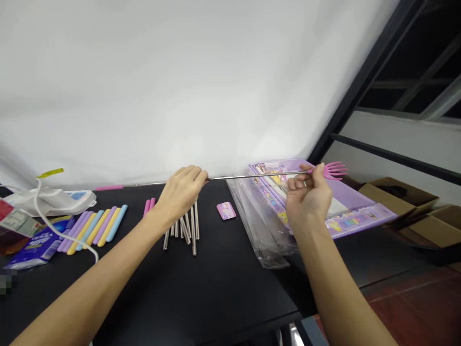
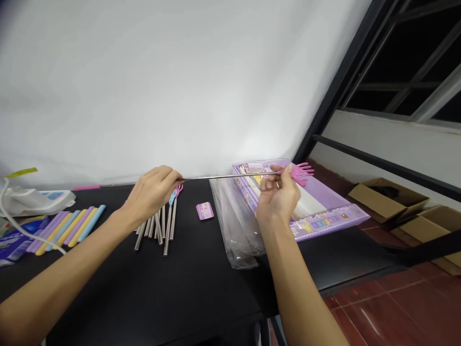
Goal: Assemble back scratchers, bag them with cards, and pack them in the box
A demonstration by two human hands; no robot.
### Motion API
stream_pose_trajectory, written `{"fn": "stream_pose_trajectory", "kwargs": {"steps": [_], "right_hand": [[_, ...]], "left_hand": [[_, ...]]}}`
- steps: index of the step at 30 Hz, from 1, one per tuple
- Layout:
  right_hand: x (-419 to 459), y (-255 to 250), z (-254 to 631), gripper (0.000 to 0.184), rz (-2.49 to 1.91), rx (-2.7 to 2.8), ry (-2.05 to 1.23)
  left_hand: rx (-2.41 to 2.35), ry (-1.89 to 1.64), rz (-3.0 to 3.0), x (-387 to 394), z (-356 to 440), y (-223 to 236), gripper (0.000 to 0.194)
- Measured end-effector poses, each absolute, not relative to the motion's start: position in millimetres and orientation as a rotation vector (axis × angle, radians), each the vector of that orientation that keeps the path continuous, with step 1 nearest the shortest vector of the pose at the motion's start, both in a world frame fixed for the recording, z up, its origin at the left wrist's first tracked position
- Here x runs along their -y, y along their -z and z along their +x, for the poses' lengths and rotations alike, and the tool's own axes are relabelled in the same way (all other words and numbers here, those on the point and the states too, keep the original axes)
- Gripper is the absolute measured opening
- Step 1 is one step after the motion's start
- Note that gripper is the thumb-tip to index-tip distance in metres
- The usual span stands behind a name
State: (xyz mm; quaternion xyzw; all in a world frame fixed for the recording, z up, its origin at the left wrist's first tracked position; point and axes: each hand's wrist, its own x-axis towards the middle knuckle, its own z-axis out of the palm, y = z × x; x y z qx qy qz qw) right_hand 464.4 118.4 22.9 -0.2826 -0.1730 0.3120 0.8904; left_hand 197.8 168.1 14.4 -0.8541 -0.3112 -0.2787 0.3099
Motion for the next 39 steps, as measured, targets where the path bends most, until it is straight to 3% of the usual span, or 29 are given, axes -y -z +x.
{"fn": "stream_pose_trajectory", "kwargs": {"steps": [4, 9, 19, 23, 29, 34, 39], "right_hand": [[-119.1, -22.9, 467.8, 0.040, -0.592, 0.373, -0.604], [-113.3, -13.3, 430.0, 0.023, -0.625, 0.626, -0.739], [-118.0, -14.5, 437.6, 0.037, -0.616, 0.527, -0.714], [-118.7, -9.3, 425.0, 0.035, -0.656, 0.708, -0.909], [-121.2, -6.7, 436.5, 0.029, -0.642, 0.497, -0.800], [-116.0, 1.3, 395.8, 0.028, -0.673, 0.889, -1.133], [-118.3, -1.9, 401.1, 0.026, -0.668, 0.744, -0.982]], "left_hand": [[0.830, 0.740, -2.224, -170.7, 193.1, -15.3, 0.019], [0.657, 0.801, -2.240, -164.2, 222.5, -21.4, 0.018], [0.768, 0.743, -2.266, -164.6, 182.8, -18.5, 0.021], [0.692, 0.745, -2.259, -157.5, 196.1, -24.6, 0.023], [0.750, 0.701, -2.185, -156.3, 178.0, -21.9, 0.021], [0.633, 0.733, -2.282, -146.2, 199.7, -23.8, 0.028], [0.783, 0.729, -2.347, -146.1, 192.2, -19.5, 0.033]]}}
